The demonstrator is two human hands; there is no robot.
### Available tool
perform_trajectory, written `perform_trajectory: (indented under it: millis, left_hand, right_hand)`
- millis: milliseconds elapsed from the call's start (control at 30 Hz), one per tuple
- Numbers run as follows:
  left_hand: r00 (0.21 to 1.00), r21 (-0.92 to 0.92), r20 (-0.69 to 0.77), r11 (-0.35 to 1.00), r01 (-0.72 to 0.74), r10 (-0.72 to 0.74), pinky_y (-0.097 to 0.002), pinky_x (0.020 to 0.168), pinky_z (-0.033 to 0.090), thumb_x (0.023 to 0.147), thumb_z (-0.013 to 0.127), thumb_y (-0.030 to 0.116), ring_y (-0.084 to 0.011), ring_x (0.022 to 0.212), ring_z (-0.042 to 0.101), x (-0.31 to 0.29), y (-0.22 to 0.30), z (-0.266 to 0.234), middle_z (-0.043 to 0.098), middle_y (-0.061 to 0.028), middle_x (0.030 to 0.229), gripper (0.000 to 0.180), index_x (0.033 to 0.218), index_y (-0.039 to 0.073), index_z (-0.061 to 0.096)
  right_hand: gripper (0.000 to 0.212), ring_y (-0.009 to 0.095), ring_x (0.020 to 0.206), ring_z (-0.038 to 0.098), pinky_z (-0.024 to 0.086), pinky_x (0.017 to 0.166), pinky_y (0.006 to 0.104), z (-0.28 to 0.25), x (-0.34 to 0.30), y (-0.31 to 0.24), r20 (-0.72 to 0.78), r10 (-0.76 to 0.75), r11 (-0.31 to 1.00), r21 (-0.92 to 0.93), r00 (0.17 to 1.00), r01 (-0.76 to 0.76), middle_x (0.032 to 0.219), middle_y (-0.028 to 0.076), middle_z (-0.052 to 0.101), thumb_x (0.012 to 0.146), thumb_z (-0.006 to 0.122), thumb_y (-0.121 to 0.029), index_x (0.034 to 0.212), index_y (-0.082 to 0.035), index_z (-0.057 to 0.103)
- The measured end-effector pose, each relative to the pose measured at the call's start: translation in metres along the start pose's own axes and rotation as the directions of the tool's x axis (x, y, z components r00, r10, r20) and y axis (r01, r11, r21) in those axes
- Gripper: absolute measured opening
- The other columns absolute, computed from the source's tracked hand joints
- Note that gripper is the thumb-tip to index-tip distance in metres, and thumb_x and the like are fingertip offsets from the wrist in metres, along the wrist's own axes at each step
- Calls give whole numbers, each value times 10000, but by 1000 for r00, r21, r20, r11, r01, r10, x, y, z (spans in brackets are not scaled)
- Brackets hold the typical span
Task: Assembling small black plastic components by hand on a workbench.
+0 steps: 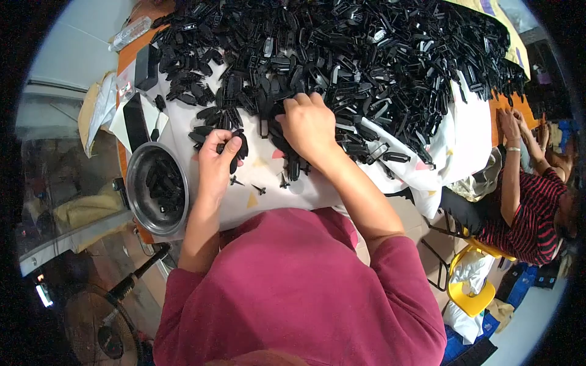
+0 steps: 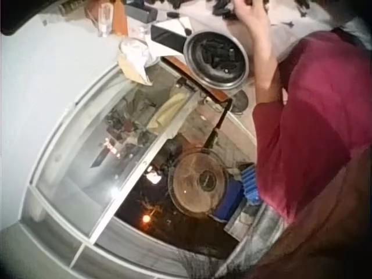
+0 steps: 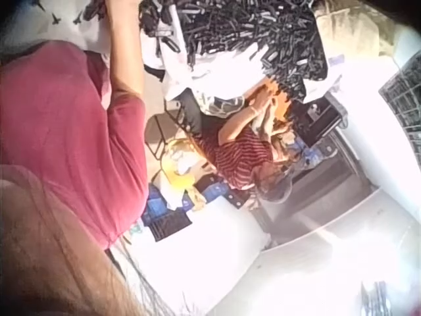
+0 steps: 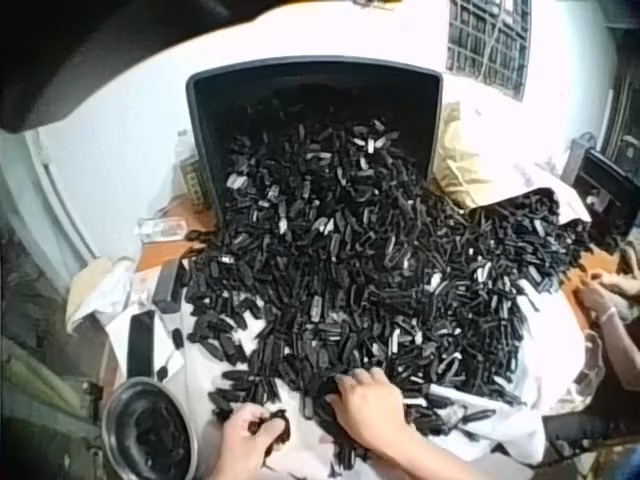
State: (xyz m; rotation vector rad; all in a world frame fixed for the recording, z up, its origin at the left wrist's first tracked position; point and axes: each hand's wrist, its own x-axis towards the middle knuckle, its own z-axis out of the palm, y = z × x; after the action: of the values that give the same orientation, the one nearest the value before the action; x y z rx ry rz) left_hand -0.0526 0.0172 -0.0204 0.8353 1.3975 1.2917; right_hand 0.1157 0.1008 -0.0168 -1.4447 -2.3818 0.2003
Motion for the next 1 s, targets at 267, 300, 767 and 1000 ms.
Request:
perform_trajectory:
  millis: [267,300,767,1000]
  left_hand:
    - [994,-114,109,993,7,6,-211,570,453,817,623,125,-83,694,518,-6,3,4,565,-31,875,296,1072,-4,547]
    - [995,-117,104,993,10,3,-211,570,453,817,623,125,-83,694,518,-7,4,3,565,-31,875,296,1072,-4,547]
    - [948,-466,313,860,207,-59,-211,561,444,816,625,128,-102,650,536,-7,22,15,590,-60,831,290,1059,-15,554]
    - [975,-220,178,971,-95,135,-206,647,456,746,705,96,-91,732,548,-14,28,16,609,-49,905,339,1037,-16,571]
  right_hand:
    - [190,269,819,558,476,695,371,0,22,4,161,14,999,-39,987,-8,855,82,579,707,656,-256,769,-77,681]
    - [166,263,797,558,473,688,355,3,23,5,96,-8,1000,30,995,5,845,84,576,719,651,-229,771,-74,675]
    - [255,126,601,585,547,501,256,-26,-18,-15,184,165,-288,949,969,-131,873,95,550,755,604,75,904,-35,429]
    - [324,191,804,603,563,644,281,-49,-23,-20,125,49,-124,985,991,-119,1053,117,494,778,533,81,1100,54,520]
